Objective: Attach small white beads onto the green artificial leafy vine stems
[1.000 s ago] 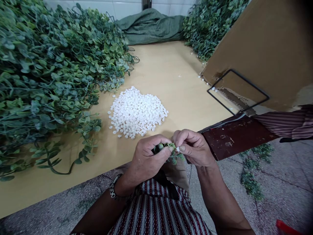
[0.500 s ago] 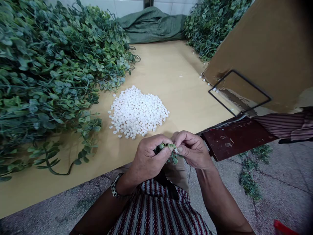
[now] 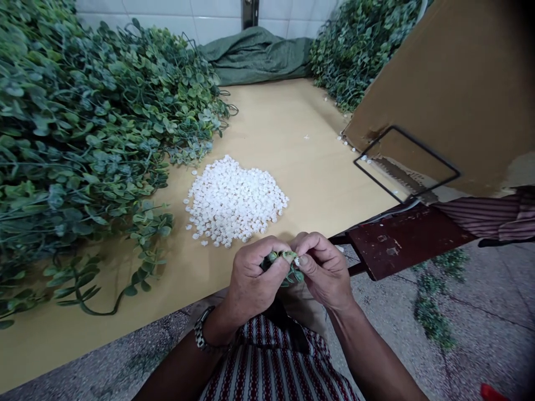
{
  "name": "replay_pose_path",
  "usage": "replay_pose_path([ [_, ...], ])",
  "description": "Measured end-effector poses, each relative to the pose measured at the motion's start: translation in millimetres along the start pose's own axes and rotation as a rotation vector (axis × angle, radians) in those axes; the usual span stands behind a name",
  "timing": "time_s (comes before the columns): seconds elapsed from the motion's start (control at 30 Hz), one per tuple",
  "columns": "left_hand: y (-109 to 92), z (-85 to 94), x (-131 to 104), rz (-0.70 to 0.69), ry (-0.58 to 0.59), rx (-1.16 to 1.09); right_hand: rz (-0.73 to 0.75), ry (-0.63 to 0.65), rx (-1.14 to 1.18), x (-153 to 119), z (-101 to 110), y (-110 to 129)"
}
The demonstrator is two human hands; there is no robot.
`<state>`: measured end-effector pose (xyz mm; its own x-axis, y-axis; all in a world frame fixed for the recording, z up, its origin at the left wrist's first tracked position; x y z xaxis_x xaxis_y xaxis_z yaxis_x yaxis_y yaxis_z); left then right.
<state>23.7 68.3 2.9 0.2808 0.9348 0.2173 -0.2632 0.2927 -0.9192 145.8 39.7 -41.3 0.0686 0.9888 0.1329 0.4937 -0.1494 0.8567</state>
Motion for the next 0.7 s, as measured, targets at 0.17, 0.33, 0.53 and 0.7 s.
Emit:
replay_pose_path([
  [0.17, 0.6, -0.5, 0.2, -0.005, 0.005, -0.021, 0.049, -0.033, 0.007, -1.8, -2.4, 1.1],
  [0.33, 2.5, -0.2, -0.5, 0.011, -0.007, -0.048, 0.125, -0.083, 0.014, -5.3, -5.0, 1.1],
  [0.53, 3.4, 0.5, -1.6, 0.026, -0.026, -0.049, 0.157, -0.121, -0.058, -7.0, -7.2, 1.8],
  [0.7, 1.6, -3.2, -0.5, -0.022, 0.017, -0.06, 0.201, -0.056, -0.172, -6.8, -6.3, 11.5],
])
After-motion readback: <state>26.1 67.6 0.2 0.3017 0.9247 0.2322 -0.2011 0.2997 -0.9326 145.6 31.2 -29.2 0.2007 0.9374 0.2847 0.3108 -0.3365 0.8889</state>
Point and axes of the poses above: each hand's wrist, its own x-axis towards the middle knuckle, its own z-axis out of the back of the hand, y = z × x, the point moved 7 cm from there along x, towards the middle knuckle, and after that the axes turned 13 degrees about x, right-handed, at the moved point
